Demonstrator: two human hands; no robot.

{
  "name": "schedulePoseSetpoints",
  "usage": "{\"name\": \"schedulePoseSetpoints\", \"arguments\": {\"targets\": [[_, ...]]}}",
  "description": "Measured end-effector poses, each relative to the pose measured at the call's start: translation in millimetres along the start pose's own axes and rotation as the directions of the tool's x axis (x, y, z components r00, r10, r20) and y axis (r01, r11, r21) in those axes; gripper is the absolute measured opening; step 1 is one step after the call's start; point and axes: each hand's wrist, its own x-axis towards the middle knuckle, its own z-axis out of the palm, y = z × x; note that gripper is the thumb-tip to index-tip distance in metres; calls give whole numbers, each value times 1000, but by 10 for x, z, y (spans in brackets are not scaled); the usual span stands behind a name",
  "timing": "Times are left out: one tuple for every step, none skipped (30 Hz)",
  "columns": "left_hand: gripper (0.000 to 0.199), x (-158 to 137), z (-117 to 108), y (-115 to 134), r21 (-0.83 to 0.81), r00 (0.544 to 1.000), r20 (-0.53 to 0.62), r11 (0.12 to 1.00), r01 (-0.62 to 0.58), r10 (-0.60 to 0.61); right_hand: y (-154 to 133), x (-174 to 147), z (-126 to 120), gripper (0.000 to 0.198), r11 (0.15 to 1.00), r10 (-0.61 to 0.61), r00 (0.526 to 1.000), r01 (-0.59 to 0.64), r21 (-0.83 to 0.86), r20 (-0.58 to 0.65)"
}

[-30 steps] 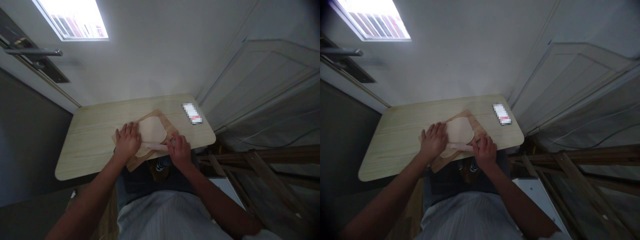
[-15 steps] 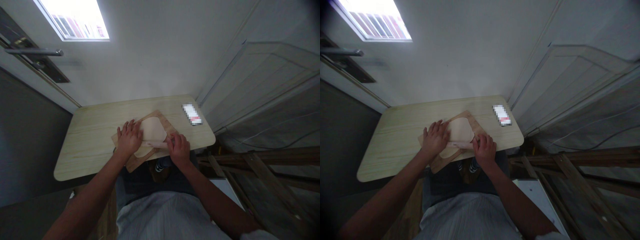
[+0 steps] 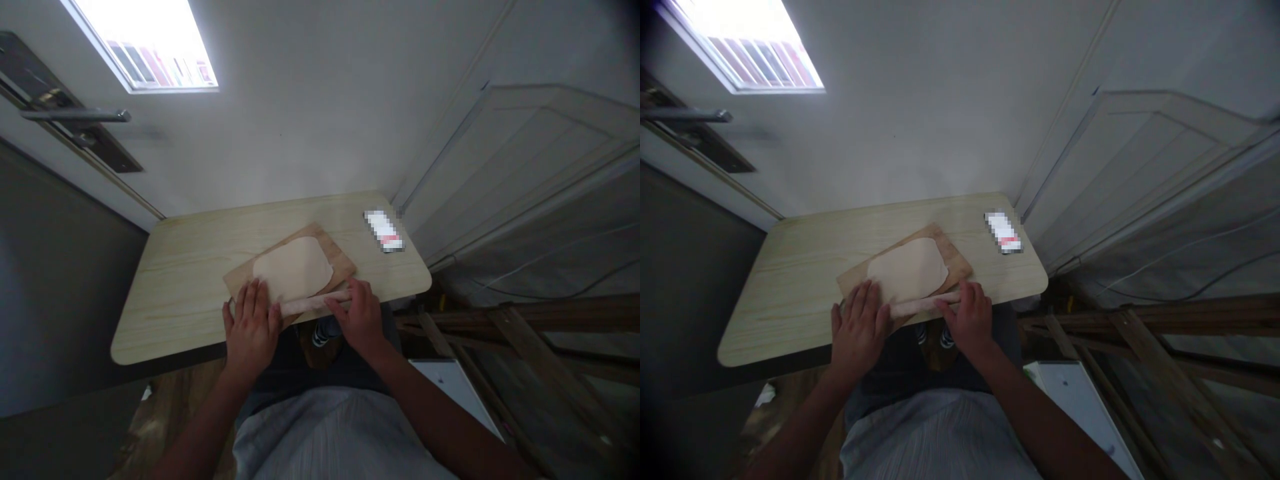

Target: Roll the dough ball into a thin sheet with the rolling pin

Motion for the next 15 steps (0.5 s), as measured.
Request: {"name": "schedulePoseSetpoints", "arguments": {"targets": [[56,15,13,8,-1,1000,-16,1000,15,-15,0,76,22,63,1000,-15,1000,15,-6,3],[57,44,27,16,-2,999,-34,1000,29,-29,-4,162,47,62,999,-35,999,35,-8,13],[57,82,38,24,-2,998,-49,999,42,-42,-11,256,74,63,999,-53,998,53,-10,24],[56,130,47,32,-2,997,-60,999,55,-55,-23,353,104,64,998,-56,998,57,-22,30],[56,184,50,42,0,996,-67,998,66,-66,-38,449,136,65,997,-50,998,52,-48,38],[55,242,49,52,3,995,-69,997,75,-74,-56,540,170,64,995,-48,997,53,-85,53],[55,305,43,63,7,995,-65,997,79,-79,-77,622,205,63,991,-49,997,56,-119,65],[55,370,34,72,11,995,-60,996,83,-82,-98,695,241,63,987,-48,997,57,-148,66],[55,436,24,78,17,995,-56,996,85,-84,-117,758,278,63,984,-50,997,59,-170,56],[56,502,14,79,23,995,-54,996,86,-85,-135,811,315,63,981,-57,997,65,-183,44],[55,567,7,73,28,995,-55,996,86,-84,-151,856,351,63,980,-67,997,72,-188,33],[55,632,2,60,30,995,-60,996,84,-82,-164,894,386,62,979,-77,997,81,-188,27],[54,694,2,41,27,994,-70,996,83,-81,-175,929,418,61,979,-85,996,89,-186,29],[53,754,6,17,19,994,-83,997,79,-77,-184,963,448,61,978,-89,995,94,-184,35],[51,813,12,-9,7,993,-96,997,73,-72,-193,996,474,60,978,-87,995,93,-184,42]]}}
